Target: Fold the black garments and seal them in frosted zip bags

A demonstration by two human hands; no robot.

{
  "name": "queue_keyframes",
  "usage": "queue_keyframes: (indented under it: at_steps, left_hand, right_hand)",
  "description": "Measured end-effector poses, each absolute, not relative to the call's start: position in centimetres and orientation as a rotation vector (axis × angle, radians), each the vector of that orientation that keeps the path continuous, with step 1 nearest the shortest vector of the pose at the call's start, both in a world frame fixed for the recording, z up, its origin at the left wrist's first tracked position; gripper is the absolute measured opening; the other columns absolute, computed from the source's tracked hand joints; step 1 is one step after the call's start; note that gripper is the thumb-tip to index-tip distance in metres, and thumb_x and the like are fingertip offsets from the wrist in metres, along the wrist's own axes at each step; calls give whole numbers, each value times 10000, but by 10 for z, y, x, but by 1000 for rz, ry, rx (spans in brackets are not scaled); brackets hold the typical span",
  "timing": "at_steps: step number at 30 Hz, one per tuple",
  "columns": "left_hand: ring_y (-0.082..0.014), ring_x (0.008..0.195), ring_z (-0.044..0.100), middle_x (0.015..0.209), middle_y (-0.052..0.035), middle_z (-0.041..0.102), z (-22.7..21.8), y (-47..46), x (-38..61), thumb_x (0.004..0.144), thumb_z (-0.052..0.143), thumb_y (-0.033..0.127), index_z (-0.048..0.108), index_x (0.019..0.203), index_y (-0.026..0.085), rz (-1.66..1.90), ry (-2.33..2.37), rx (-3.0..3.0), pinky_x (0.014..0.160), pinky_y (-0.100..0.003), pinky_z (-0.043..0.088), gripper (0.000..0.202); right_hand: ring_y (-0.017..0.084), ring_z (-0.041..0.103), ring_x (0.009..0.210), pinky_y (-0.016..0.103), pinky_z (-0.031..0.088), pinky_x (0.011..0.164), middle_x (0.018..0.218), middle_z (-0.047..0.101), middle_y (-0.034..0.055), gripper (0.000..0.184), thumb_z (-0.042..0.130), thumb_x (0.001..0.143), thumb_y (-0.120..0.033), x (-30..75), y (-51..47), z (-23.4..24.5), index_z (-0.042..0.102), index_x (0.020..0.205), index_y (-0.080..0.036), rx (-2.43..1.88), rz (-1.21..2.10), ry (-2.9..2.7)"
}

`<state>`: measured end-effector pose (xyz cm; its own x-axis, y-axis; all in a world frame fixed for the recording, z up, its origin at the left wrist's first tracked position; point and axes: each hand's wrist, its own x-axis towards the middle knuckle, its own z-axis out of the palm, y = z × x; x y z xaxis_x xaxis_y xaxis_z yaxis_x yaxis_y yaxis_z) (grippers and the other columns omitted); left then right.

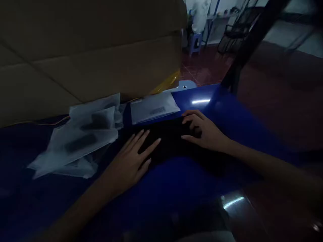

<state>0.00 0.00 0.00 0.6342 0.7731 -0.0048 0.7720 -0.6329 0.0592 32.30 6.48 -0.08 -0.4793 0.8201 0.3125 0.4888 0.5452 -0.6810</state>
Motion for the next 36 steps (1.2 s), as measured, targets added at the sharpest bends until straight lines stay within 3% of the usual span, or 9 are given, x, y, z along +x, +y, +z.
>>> queue_keyframes:
  at_steps: [2,7,10,13,18,20,26,29,36]
  left_hand:
    - [-411,1615,131,1779,-51,9,4,2,-9,1083,381,331,104,1685,384,20,1313,2774,1252,-664,291,665]
    - [-407,1616,137,1778,-55,57,8,5,-19,1050,392,301,188,1682,353,20,1365,2757,1254,-686,269,666]
    - [-431,1607,159,1773,-92,92,5,6,-17,1065,433,484,204,1680,339,33,1409,2740,1239,-698,289,672]
    - [-474,1597,150,1773,-111,70,2,7,-15,1038,455,628,140,1685,374,29,1392,2736,1197,-744,312,763]
    - [-484,1597,130,1778,-86,18,2,8,-17,1040,450,641,99,1679,407,24,1369,2722,1198,-758,291,766]
    - [-492,1597,115,1779,-74,-19,3,9,-18,1034,466,643,103,1676,416,22,1354,2725,1194,-767,285,772]
    - [-502,1595,108,1776,-34,-83,7,8,-18,1032,496,624,121,1662,456,25,1291,2756,1187,-787,267,753]
    - [-500,1594,118,1776,-21,-83,10,7,-18,1025,513,624,138,1654,473,23,1209,2797,1194,-798,230,748]
    - [-483,1597,139,1779,-37,-37,10,5,-13,1025,484,667,141,1650,481,16,1129,2791,1191,-808,216,738]
  right_hand:
    - [114,602,770,322,582,712,1367,496,109,341,784,887,-470,333,68,7,596,1017,-216,-934,687,-2236]
    - [267,597,1088,443,542,907,1292,535,99,476,856,748,-624,351,74,25,642,810,-203,-673,922,-2641]
    - [374,494,1282,600,428,1067,1428,472,103,546,926,611,-638,354,74,32,709,902,-230,-597,1008,-2819]
    - [410,414,1352,655,360,1106,1495,410,96,569,954,594,-551,353,71,35,739,1041,-274,-607,988,-2907]
    - [314,499,1258,560,403,1097,1363,508,78,253,818,730,-190,350,70,30,759,966,-258,-629,926,-2865]
    - [261,568,1167,474,471,1024,1300,563,86,175,698,824,-148,350,71,28,738,977,-222,-621,993,-2756]
    - [174,605,771,317,501,710,902,644,12,255,481,1049,-424,352,79,25,628,1017,-219,-1027,1117,-2139]
    - [191,601,699,329,465,664,812,636,18,299,501,1024,-481,355,86,18,604,927,-218,-1273,750,-2113]
    - [257,659,693,321,413,587,868,717,65,439,682,918,-571,350,88,-1,578,1159,-219,-1614,21,-2149]
